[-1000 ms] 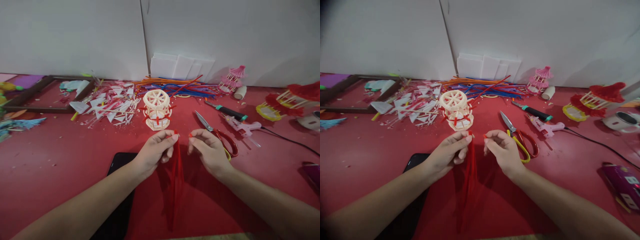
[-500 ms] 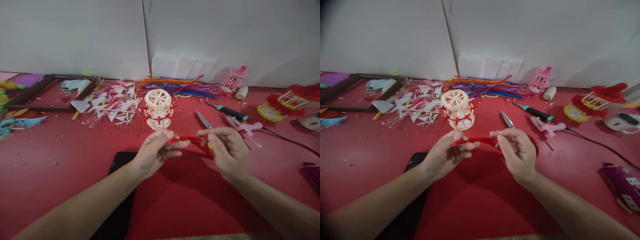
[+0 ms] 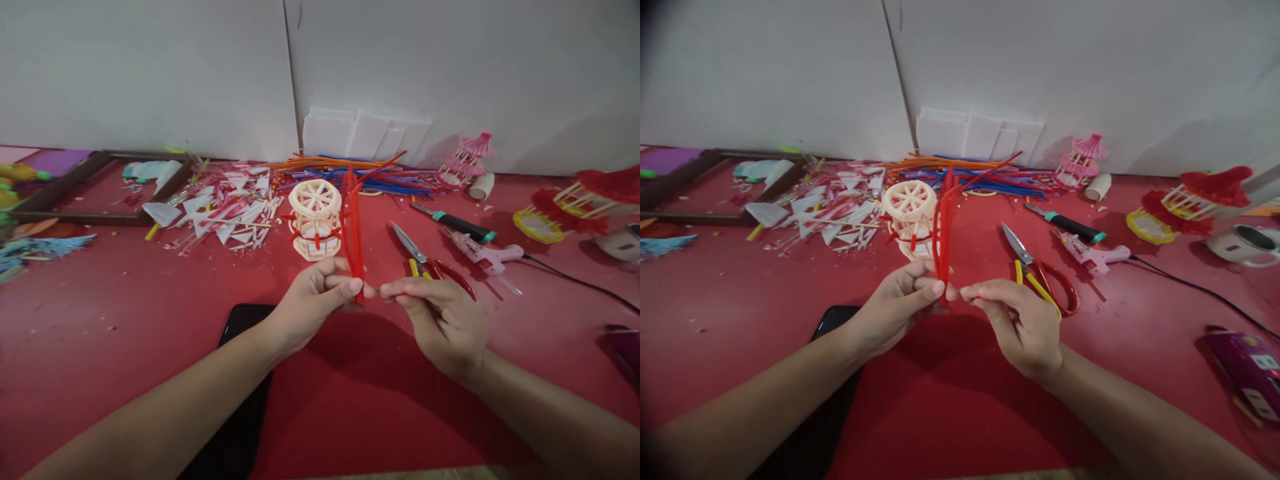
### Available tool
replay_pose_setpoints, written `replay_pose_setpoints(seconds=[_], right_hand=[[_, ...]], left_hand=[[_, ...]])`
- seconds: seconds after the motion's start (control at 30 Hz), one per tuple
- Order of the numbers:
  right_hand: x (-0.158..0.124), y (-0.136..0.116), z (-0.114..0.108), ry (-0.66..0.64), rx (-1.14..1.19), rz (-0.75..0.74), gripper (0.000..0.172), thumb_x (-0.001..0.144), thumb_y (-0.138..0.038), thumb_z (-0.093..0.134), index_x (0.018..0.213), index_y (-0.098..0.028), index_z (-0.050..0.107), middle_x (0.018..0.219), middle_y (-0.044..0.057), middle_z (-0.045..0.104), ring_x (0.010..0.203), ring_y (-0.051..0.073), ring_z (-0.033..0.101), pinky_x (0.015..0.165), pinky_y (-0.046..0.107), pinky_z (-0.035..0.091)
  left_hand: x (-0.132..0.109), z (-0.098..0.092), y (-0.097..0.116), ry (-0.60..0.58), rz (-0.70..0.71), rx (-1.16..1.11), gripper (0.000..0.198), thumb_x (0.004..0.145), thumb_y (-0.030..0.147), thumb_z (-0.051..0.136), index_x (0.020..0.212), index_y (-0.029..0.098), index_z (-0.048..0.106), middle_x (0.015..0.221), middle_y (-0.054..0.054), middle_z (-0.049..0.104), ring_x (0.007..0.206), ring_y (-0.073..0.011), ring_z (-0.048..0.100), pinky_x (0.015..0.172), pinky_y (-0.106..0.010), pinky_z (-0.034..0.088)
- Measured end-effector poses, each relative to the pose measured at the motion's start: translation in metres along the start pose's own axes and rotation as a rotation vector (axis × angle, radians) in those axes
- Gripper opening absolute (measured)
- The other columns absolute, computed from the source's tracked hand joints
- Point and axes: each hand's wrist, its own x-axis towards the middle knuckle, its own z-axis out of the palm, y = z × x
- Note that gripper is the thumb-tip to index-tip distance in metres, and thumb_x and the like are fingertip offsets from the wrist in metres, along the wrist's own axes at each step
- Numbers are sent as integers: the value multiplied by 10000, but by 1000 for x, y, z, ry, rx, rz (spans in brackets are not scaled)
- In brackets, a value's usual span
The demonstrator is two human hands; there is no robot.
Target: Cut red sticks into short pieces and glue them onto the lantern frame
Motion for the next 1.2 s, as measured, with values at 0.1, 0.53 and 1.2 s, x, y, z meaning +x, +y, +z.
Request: replay_pose_setpoints(seconds=[0.1,0.53,1.2], right_hand=[[-1,3,6,34,126,107,217,903,-80,585,1007,-258,655,988,16,742,863,156,728,777,327,632],[5,3,18,-17,191,361,49,862,-253,666,859,-222,703,836,27,691,742,141,664,652,262,590],[6,7,18,-72,122,346,66,848,-252,692,897,-211,671,818,14,708,650,123,695,570,223,590]], left_hand=[[3,-1,-3,72,-67,95,310,740,330,814,884,146,610,777,-31,764,776,-145,727,687,-215,568],[4,1,-4,131,-110,180,367,673,369,845,828,145,599,726,-20,752,672,-127,718,689,-222,560],[4,-3,-5,119,-161,134,381,601,337,894,814,133,653,700,-4,726,650,-98,684,633,-188,544]])
